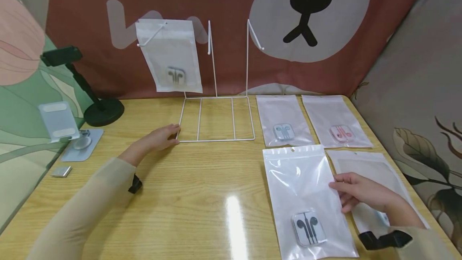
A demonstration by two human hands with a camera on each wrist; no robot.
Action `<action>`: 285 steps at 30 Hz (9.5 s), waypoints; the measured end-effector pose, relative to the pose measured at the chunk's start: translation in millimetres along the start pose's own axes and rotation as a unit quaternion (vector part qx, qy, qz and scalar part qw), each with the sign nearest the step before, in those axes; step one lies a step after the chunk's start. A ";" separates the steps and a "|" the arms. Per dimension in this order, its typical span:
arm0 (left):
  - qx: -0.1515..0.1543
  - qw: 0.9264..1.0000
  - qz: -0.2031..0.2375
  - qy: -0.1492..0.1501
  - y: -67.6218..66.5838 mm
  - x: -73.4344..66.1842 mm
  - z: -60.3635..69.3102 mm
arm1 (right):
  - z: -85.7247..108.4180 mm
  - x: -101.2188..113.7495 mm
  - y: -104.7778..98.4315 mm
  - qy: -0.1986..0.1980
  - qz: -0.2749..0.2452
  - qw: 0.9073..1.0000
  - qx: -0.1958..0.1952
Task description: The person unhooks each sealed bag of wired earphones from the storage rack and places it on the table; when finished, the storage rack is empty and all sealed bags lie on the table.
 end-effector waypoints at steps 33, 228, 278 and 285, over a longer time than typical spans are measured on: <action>-0.011 1.000 -0.002 0.007 1.0 -0.5 0.0 | -8.5 -1.4 -8.7 0.092 0.234 0.957 -0.147; -0.364 0.766 0.529 -0.039 -96.5 -41.3 95.7 | -238.8 109.9 43.4 -0.092 0.297 0.946 -0.092; 0.052 0.834 0.547 -0.048 65.3 -109.6 70.5 | -238.6 110.9 42.9 -0.093 0.297 0.947 -0.076; 0.055 0.894 0.442 -0.038 63.6 -106.2 64.1 | -238.7 111.4 42.7 -0.092 0.303 0.945 -0.079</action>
Point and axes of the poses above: each hand's wrist, its own z-axis away from the middle knuckle, its own y-axis out of the palm, x = y × z, the point moved 1 cm from there along -z, towards the middle knuckle, and after that the axes turned 5 degrees about -z, right-handed, at the moved point
